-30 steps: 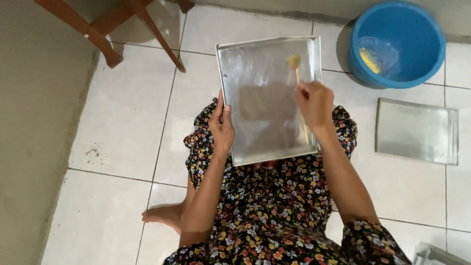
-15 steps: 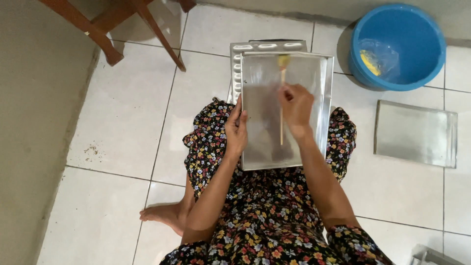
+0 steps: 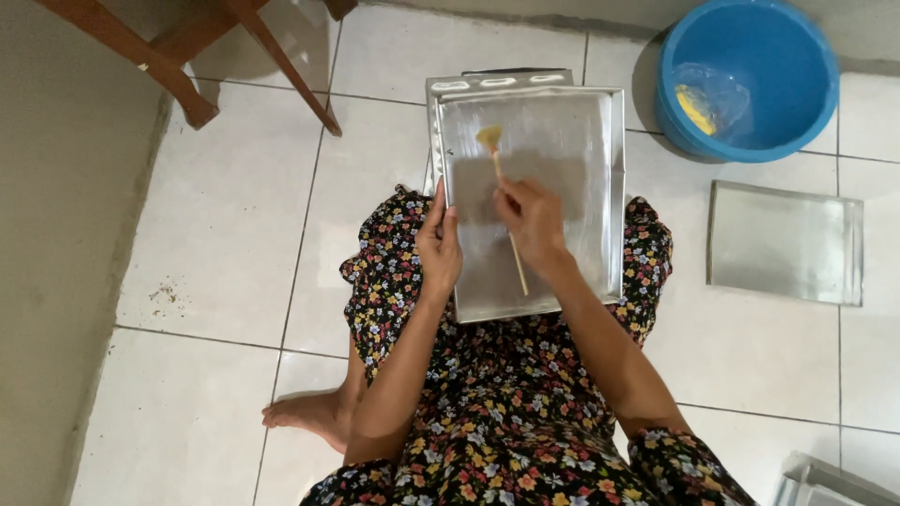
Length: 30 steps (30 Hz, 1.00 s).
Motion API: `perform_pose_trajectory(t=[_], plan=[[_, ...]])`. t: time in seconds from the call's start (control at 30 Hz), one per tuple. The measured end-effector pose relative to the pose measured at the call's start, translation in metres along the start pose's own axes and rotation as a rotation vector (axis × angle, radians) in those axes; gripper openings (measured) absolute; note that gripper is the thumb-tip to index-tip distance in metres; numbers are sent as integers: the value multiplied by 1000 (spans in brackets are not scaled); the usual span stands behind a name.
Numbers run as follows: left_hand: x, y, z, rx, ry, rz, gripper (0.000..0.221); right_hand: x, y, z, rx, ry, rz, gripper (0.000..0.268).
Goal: Applying grease to a flat baking tray and a molded tray using a brush and a cloth to prepare them for baking.
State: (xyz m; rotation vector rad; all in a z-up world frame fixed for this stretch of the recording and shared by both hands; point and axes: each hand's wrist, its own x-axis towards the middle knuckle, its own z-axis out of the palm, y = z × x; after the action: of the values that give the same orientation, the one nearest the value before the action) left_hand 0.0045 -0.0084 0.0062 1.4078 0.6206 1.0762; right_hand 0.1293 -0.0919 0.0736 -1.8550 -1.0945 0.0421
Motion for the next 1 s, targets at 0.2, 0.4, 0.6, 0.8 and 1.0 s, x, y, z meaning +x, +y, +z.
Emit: perform_pose_trajectory(t=[0.2, 0.4, 0.6, 0.8, 1.0], plan=[[9, 15, -18, 31, 27, 7, 42, 17, 89, -43, -467, 206, -102, 4], [1, -17, 0, 24, -34, -31, 43, 24, 20, -5, -190, 137, -51, 8], [6, -6, -14, 73, -145, -67, 48, 12, 15, 18, -107, -2, -127, 8], [11, -15, -5, -73, -125, -27, 42, 25, 18, -7, -117, 51, -89, 6], [37, -19, -18, 43, -40, 80, 40, -36, -25, 3, 151, -258, -103, 14]])
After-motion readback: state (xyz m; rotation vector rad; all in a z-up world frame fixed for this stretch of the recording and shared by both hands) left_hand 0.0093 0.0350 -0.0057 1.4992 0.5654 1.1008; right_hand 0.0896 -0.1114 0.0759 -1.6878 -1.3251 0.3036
